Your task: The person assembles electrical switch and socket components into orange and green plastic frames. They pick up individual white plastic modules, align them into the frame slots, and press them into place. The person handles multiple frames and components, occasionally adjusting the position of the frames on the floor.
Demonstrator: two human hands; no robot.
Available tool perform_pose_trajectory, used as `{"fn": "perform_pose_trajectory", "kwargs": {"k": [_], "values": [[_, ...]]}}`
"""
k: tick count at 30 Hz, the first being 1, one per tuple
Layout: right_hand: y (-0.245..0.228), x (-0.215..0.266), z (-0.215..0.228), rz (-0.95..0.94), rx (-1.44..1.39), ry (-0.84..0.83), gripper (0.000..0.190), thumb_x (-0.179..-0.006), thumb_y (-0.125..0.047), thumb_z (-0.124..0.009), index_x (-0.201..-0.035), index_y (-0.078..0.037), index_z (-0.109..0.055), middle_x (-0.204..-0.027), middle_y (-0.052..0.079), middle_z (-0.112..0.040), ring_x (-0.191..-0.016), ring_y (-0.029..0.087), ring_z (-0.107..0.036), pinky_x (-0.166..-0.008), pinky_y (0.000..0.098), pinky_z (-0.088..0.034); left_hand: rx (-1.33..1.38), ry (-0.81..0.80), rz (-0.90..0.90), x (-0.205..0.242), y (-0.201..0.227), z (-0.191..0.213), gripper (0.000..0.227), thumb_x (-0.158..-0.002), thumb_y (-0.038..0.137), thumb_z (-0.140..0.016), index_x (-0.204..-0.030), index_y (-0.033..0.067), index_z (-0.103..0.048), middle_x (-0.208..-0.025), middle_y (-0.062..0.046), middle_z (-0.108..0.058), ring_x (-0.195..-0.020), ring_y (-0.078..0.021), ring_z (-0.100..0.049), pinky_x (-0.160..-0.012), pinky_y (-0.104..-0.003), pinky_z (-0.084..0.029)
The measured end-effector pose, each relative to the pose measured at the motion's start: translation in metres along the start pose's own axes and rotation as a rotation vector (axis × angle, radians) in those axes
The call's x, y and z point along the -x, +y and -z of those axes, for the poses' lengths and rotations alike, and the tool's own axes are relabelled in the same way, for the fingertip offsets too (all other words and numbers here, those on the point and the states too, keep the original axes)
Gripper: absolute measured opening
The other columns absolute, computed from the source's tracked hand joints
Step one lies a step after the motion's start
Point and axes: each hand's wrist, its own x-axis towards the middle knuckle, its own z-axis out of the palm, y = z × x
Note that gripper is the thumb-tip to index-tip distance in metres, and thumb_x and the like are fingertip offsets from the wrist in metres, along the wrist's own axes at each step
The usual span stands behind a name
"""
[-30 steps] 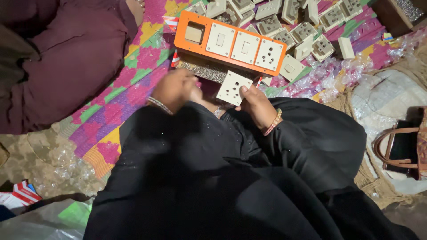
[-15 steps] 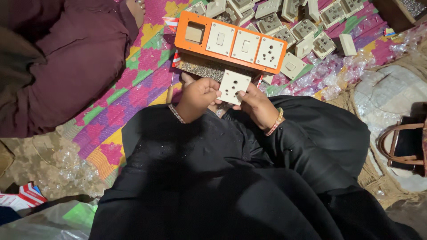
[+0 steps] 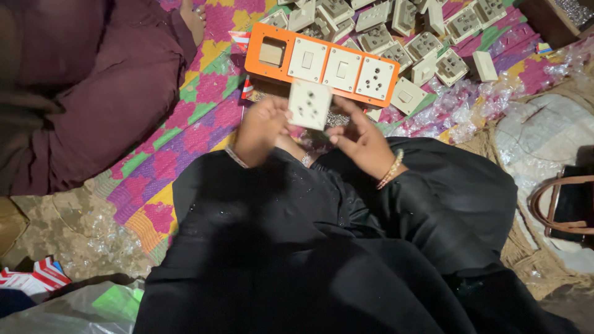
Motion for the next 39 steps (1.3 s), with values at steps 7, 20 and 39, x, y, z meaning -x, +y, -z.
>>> {"fn": "perform_pose_trajectory", "kwargs": {"k": [7,20,39], "values": [[-0.027,-0.022,0.070,0.129,0.952,0.152,0.105,-0.075,-0.028,-0.093,-0.159,-0.003,-0.035,-0.155,0.025,-0.043,-0.144,0.044,-0.043,-0.120,0.0489,-0.038,-0.232,0.512,-0.127,-0.040,0.041,0.062,0.020,-0.099,0.007,-0.059,-0.116,-0.0026,-0.065,-0.092,-0.005,-0.073,-0.071,-0.0083,-0.065,-0.064,-0.024,-0.054],[0.006,-0.072,0.083,-0.096,1.331,0.069,0.121,-0.060,-0.049,-0.095,-0.157,-0.008,-0.035,-0.155,0.020,-0.041,-0.144,0.039,-0.036,-0.115,0.0524,-0.031,-0.404,0.447,-0.042,-0.104,0.004,0.075,0.021,-0.096,0.007,-0.060,-0.113,-0.0033,-0.067,-0.092,-0.006,-0.072,-0.066,-0.0104,-0.067,-0.060,-0.025,-0.054],[0.016,-0.077,0.086,-0.171,1.271,0.022,0.124,-0.058,-0.049,-0.096,-0.159,-0.011,-0.034,-0.158,0.022,-0.040,-0.145,0.047,-0.032,-0.118,0.0531,-0.030,-0.562,0.539,0.035,-0.092,0.022,0.056,0.015,-0.094,0.013,-0.064,-0.094,0.0001,-0.071,-0.083,-0.015,-0.075,-0.068,-0.0299,-0.070,-0.060,-0.038,-0.055]]}}
